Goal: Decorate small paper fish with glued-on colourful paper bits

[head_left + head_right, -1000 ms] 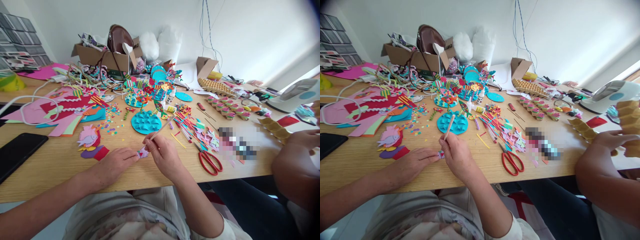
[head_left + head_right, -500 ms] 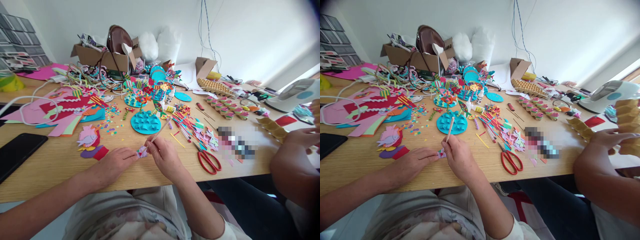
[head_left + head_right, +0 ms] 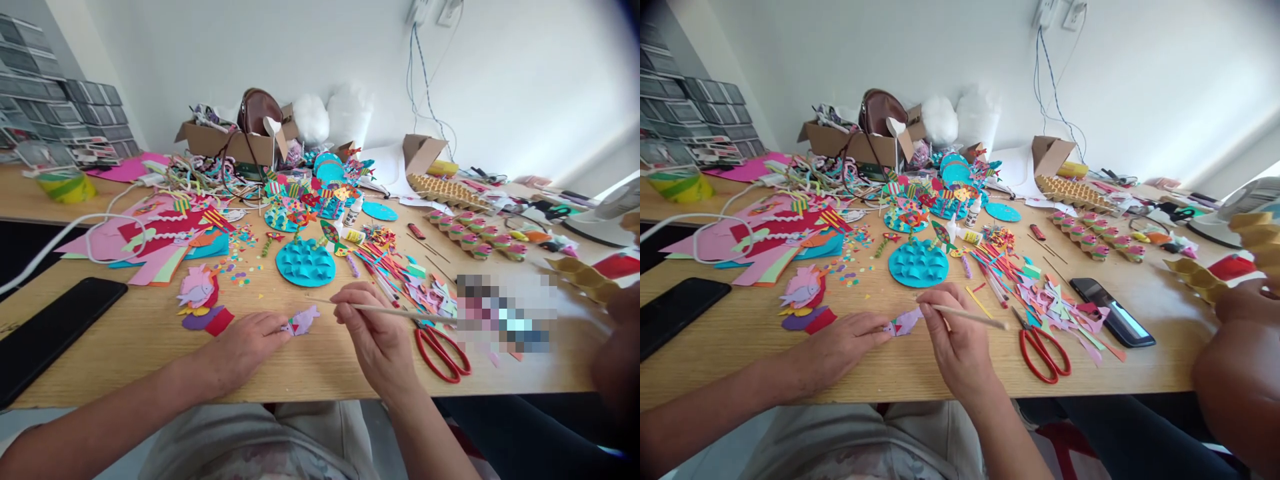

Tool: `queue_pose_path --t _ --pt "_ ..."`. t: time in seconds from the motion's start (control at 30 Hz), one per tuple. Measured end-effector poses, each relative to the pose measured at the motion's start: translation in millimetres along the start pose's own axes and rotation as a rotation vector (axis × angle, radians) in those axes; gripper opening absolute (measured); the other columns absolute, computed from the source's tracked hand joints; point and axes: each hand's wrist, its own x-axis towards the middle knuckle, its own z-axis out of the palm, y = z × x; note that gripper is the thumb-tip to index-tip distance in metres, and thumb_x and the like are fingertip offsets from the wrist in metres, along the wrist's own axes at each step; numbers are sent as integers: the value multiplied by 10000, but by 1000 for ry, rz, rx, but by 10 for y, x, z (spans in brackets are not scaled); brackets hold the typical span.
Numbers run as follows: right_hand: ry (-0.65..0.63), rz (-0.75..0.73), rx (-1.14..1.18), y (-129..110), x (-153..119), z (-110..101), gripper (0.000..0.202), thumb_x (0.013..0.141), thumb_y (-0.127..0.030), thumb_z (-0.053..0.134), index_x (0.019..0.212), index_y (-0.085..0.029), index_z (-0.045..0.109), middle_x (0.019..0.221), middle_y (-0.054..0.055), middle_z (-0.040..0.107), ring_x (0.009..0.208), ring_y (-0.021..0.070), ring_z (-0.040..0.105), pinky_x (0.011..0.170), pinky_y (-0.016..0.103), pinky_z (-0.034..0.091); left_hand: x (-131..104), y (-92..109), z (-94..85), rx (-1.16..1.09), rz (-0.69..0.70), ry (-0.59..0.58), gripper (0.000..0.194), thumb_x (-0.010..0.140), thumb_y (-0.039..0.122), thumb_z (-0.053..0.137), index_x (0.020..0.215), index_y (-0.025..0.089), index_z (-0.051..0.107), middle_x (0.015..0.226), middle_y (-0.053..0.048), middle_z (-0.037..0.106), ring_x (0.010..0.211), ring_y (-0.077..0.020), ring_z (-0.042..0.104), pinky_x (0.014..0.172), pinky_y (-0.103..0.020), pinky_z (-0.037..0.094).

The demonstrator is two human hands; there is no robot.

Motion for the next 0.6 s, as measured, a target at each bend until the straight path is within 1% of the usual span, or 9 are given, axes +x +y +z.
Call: queue_pose_path --t 0.07,0.17,0.27,0.3,0.37,0.4,0.5,0.57,0.6 --pt "37 -1 -24 35 -44 -48 159 869 -175 447 912 -193 598 759 30 567 695 140 557 610 267 449 8 20 -33 -10 -8 -21 299 879 95 347 1084 173 549 1141 -75 560 1057 -192 506 899 -335 437" --pt "36 65 -31 130 -136 -69 177 874 -178 441 967 -204 589 750 24 570 672 136 562 594 264 460 27 21 -100 -33 -9 -39 326 868 73 344 1095 185 549 1137 -62 566 1044 -176 517 892 -302 441" --pt "38 83 -91 222 -222 -84 141 857 -185 474 930 -200 593 800 40 597 727 149 584 630 268 475 65 -82 -227 -46 11 -47 346 855 56 327 1076 180 563 1079 -51 602 979 -144 554 838 -240 457" --pt "39 82 -116 247 -247 -95 128 849 -183 486 916 -198 594 818 44 604 744 151 589 638 264 476 87 -148 -290 -24 6 -62 341 849 60 329 1056 172 576 1071 -58 612 973 -150 561 830 -243 457" --pt "44 81 -154 289 -294 -125 116 839 -181 497 900 -195 595 833 47 611 756 151 595 636 253 476 155 -328 -446 49 -76 -59 323 839 79 335 1004 155 602 1021 -65 642 944 -164 579 818 -259 452" --pt "50 84 -166 308 -317 -140 117 839 -182 495 896 -193 596 833 47 614 756 153 598 633 250 476 202 -436 -532 91 -151 -50 308 844 107 342 973 159 617 970 -59 661 890 -169 596 776 -261 458" --pt "66 79 -197 365 -383 -164 123 835 -185 491 885 -193 603 827 50 623 765 164 606 639 257 484 391 -797 -764 193 -380 -110 264 844 196 386 950 176 627 958 -45 669 829 -180 603 715 -264 434" --pt "85 63 -210 399 -418 -156 126 831 -175 491 876 -195 608 822 51 627 766 166 611 643 259 489 530 -1037 -845 239 -522 -191 241 810 191 410 896 185 635 870 -26 676 772 -166 601 644 -232 407" --pt "96 54 -214 414 -432 -146 128 829 -167 492 873 -196 609 819 50 627 763 165 612 642 257 491 594 -1150 -855 251 -546 -205 228 787 185 426 870 179 638 828 -26 673 738 -164 596 611 -226 391"
